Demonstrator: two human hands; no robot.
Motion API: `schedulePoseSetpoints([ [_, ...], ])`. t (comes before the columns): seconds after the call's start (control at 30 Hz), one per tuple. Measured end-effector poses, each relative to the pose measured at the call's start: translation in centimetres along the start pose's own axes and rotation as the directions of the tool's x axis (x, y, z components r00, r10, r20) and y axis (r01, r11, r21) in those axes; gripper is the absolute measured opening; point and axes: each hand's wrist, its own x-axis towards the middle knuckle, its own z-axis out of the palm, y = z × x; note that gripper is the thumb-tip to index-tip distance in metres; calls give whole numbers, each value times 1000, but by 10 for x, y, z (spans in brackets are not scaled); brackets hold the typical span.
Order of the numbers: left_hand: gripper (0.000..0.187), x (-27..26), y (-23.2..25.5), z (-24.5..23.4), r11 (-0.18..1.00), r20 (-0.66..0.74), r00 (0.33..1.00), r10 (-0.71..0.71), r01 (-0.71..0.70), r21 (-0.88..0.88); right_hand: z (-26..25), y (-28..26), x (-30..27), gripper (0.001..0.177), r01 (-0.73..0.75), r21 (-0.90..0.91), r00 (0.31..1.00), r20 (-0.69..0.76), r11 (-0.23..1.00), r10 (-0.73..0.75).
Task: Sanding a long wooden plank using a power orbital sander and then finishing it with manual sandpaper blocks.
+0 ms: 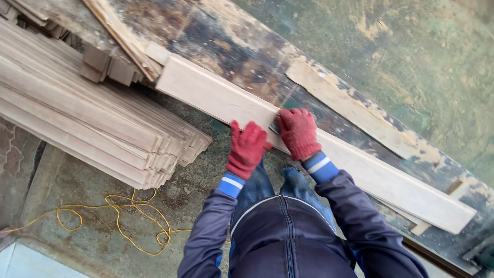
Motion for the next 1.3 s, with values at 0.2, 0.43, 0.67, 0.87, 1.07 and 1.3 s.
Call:
schedulePoseSetpoints([
  [0.2, 38, 19, 22, -17, 1000, 76, 997, 30, -29, -6, -31, 126, -124, 20, -106, -43, 994, 18, 993, 107],
  [0.43, 58, 76, 156, 37, 989, 300, 949, -95, 56, 135, -47, 163, -181, 20, -101, 133, 980, -156, 986, 121],
  [0.67, 62, 91, 207, 69, 901, 669, 641, -376, 86, 425, -39, 216, -228, 18, -84, -11, 964, -254, 996, 79],
  [0.87, 57, 88, 210, 68, 908, 621, 712, -329, 59, 414, -73, 353, -358, 15, -319, -151, 928, -248, 935, 277],
  [1.07, 57, 88, 215, 68, 868, 646, 651, -398, 40, 494, -65, 308, -320, 14, -281, 98, 899, -322, 955, 297],
  [1.3, 57, 92, 213, 69, 883, 672, 635, -381, 35, 467, -45, 321, -323, 16, -191, 26, 936, -296, 981, 190],
])
